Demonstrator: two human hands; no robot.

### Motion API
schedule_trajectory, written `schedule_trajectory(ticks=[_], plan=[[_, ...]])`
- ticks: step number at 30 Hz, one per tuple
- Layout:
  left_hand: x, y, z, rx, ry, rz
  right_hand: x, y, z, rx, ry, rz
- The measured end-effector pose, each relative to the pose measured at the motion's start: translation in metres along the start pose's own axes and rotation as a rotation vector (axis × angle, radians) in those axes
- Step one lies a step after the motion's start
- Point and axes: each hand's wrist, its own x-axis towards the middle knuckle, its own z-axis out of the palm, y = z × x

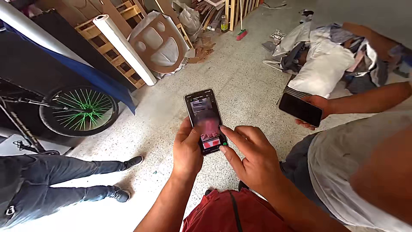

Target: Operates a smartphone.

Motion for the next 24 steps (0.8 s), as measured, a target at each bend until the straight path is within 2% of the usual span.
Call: schedule_trajectory(ticks=[6,10,13,17,24], plan=[[-0.012,-0.007,0.020,-0.019,-0.043,0.079,0.009,0.011,-0.018,-0.004,-0.004,-0.085],[-0.018,-0.005,0.031,0.036,0.030,0.087,0.004,0.014,-0.024,-0.003,-0.018,-0.111],[-0.022,0.003,0.027,0.142,0.044,0.129,0.001,0.004,-0.019,0.027,0.016,-0.080],[-0.016,-0.011,0.026,0.173,0.004,0.184,-0.005,0.012,-0.034,0.097,0.007,-0.027],[-0.018,-0.019,0.031,0.121,0.026,0.101,-0.011,0.021,-0.049,0.204,0.021,0.060]])
